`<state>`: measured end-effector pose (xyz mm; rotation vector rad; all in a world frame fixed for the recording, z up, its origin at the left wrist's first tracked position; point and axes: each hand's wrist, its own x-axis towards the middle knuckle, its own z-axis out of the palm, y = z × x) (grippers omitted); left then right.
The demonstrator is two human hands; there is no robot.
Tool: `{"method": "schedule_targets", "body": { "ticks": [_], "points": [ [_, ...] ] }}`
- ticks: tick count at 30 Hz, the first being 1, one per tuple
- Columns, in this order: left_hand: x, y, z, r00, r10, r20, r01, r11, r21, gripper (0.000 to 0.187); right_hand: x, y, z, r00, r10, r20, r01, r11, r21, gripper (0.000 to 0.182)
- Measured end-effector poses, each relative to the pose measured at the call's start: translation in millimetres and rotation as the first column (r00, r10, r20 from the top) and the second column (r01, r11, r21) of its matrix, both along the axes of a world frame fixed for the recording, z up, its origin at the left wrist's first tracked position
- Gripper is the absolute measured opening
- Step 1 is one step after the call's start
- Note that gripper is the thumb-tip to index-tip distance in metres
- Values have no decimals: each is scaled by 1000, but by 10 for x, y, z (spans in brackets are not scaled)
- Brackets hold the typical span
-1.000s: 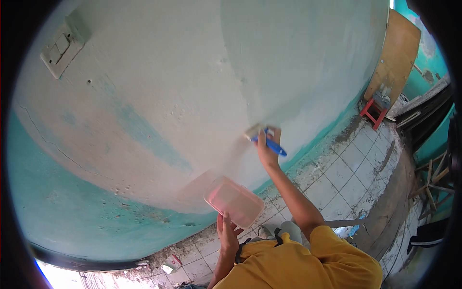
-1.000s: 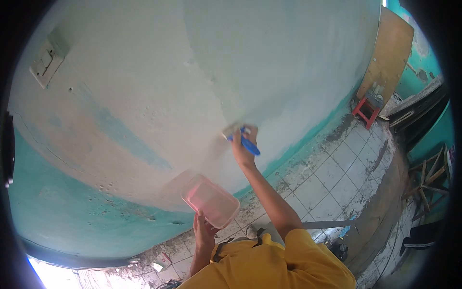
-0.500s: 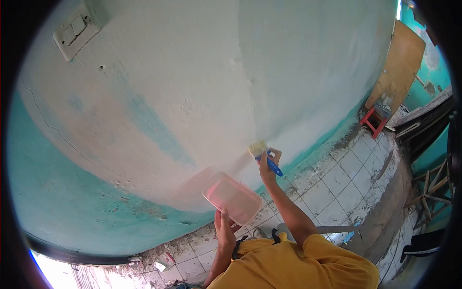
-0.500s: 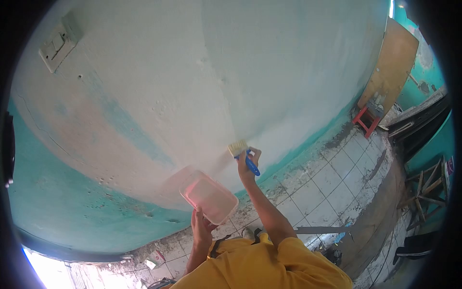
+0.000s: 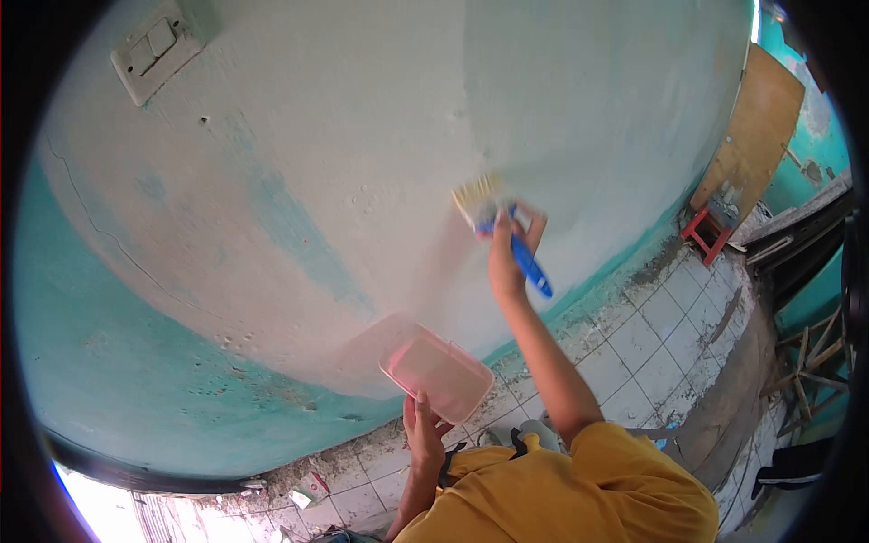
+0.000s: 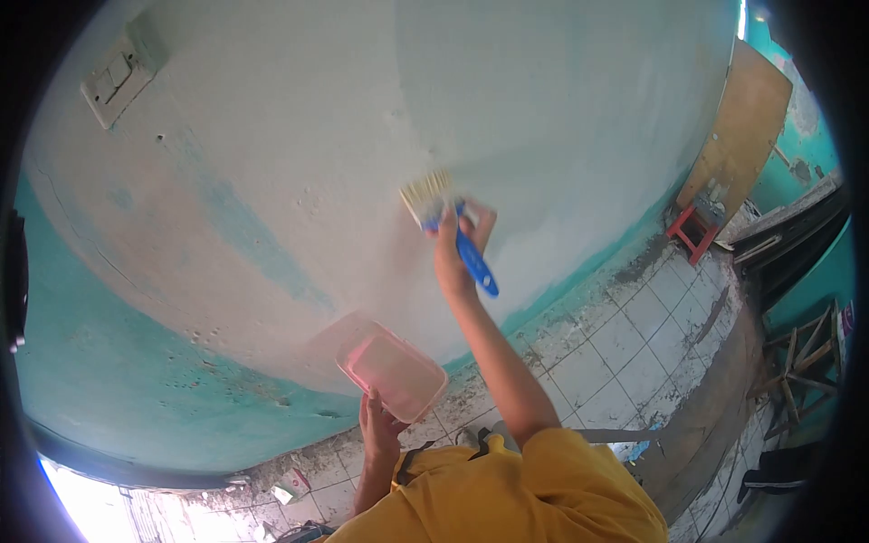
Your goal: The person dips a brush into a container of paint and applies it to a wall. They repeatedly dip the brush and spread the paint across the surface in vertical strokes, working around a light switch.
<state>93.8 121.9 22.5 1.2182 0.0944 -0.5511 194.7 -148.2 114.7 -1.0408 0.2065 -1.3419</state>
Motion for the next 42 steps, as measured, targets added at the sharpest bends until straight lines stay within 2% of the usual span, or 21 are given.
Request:
{"method": "schedule_targets", "body": {
  "ticks": [2, 4, 5, 7, 8, 10, 13, 17, 18, 20, 23, 26, 28, 32, 34, 35, 36, 37, 39, 41, 42],
  "points": [
    [14, 18, 14, 999, -31, 22, 32, 999, -20, 69, 53, 83, -938, 994, -57, -97, 70, 988, 138, 35],
    [28, 3, -23, 1000, -24, 14, 24, 1000, -16, 70, -81, 154, -1691, 964, 10, -265, 52, 973, 225, 39],
    [22, 8, -39, 1000, -20, 5, 20, 1000, -5, 70, -168, 150, -1876, 964, 7, -266, 56, 972, 229, 39],
    [12, -10, -38, 1000, -28, 2, 28, 1000, -1, 71, -281, 127, -1933, 891, 79, -446, 21, 976, 215, 42],
    [13, -19, -36, 1000, -28, -3, 28, 1000, 1, 72, -231, 75, -1933, 894, 74, -443, 26, 976, 217, 42],
    [20, -29, -50, 999, -43, -1, 43, 999, 1, 72, -118, 13, -1278, 958, 23, -287, 5, 995, 97, 42],
    [3, -49, -34, 998, -56, -10, 56, 998, 14, 72, -86, -30, 67, 989, 22, -145, -26, 999, -24, 39],
    [-32, -86, 0, 997, -74, -8, 74, 997, 23, 73, -114, -97, 813, 998, 57, 21, -54, 994, -93, 35],
    [-31, -99, -8, 997, -78, -1, 78, 997, 15, 73, -108, -104, 747, 998, 53, 27, -50, 993, -103, 35],
    [-48, -103, -34, 999, -47, -13, 47, 999, 16, 73, -70, -50, 233, 997, 74, 32, -75, 997, 19, 37],
    [-51, -102, -23, 997, -75, 11, 75, 997, 8, 74, -53, 49, -1068, 986, 89, -139, -70, 988, 138, 35],
    [-50, -110, 13, 996, -81, 27, 81, 997, 17, 75, -265, 86, -1470, 951, 140, -276, -93, 980, 175, 36],
    [-42, -121, 14, 996, -73, 45, 73, 997, 13, 75, -236, 60, -1315, 924, 145, -353, -90, 982, 169, 37],
    [-95, -165, 77, 997, -38, 60, 38, 999, 9, 76, -27, -93, 355, 983, 35, -179, -44, 998, -48, 39],
    [-120, -195, 115, 997, -30, 74, 30, 1000, -2, 76, 42, -170, 1032, 995, -80, -53, 66, 973, -222, 37],
    [-161, -199, 120, 996, -29, 85, 30, 1000, -9, 77, 15, -169, 1295, 996, -71, -56, 57, 973, -222, 37],
    [-200, -198, 110, 996, -22, 82, 23, 1000, -7, 77, -26, -162, 1527, 999, 25, 23, -20, 979, -203, 36],
    [-224, -214, 98, 997, -10, 76, 11, 1000, -8, 76, -51, -160, 1635, 987, 117, 106, -96, 977, -192, 35],
    [-273, -257, 99, 997, 3, 72, -2, 1000, -10, 76, -28, -145, 1399, 984, 130, 122, -111, 983, -145, 34],
    [-328, -312, 106, 996, 14, 86, -13, 1000, -18, 76, -26, -136, 851, 971, 225, 83, -225, 974, -3, 38],
    [-354, -344, 107, 996, 19, 86, -18, 1000, -17, 76, -8, -137, 448, 978, 200, 53, -202, 979, 38, 37]
  ]
}}
